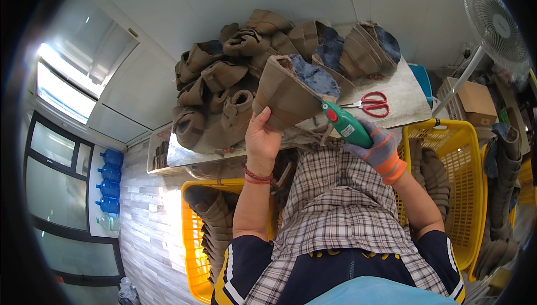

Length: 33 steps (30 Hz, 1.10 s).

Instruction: The person uses a green electric knife to cut the sole of a brown shoe, then switches to red scissors to trim the edges. They handle multiple shoes, placing some into a yellow basket and continuing to cut and trim the soles.

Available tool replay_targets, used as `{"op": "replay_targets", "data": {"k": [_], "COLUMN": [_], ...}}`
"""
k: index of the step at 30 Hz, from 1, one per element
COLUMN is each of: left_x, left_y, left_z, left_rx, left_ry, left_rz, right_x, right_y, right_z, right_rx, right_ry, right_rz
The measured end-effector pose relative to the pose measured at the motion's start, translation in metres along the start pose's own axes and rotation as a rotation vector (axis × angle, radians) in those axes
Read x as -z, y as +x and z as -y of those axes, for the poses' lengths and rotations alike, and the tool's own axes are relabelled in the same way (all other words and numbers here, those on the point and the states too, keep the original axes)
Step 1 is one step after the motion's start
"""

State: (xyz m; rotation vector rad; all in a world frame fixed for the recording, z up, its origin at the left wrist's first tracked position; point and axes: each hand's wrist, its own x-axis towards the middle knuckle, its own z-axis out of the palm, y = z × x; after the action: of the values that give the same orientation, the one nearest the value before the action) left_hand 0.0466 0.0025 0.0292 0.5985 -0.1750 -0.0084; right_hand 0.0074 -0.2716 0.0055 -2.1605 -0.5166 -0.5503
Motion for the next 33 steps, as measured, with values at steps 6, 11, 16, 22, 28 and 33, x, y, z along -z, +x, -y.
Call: {"op": "replay_targets", "data": {"k": [6,11,16,22,28,33], "left_x": [-0.003,0.008,0.015,0.014,0.010,0.019], "left_y": [-0.016,-0.023,-0.024,-0.025,-0.028,-0.036], "left_z": [0.014,0.024,0.030,0.018,0.028,0.030], "left_rx": [-0.104,-0.189,-0.357,-0.658,-0.817,-0.766], "left_ry": [0.177,0.440,1.016,1.747,1.878,1.938], "left_rz": [0.112,0.173,0.222,0.457,0.609,0.698], "right_x": [-0.003,-0.002,0.003,0.013,0.016,0.025], "right_y": [0.003,0.005,0.008,0.015,0.017,0.022], "right_z": [0.006,0.015,0.018,0.028,0.021,0.024], "right_rx": [-0.098,-0.247,-0.283,-0.423,-0.520,-0.561], "right_ry": [0.193,0.412,0.454,0.563,0.695,0.716], "right_rz": [0.010,0.051,-0.009,0.033,0.025,0.029]}}
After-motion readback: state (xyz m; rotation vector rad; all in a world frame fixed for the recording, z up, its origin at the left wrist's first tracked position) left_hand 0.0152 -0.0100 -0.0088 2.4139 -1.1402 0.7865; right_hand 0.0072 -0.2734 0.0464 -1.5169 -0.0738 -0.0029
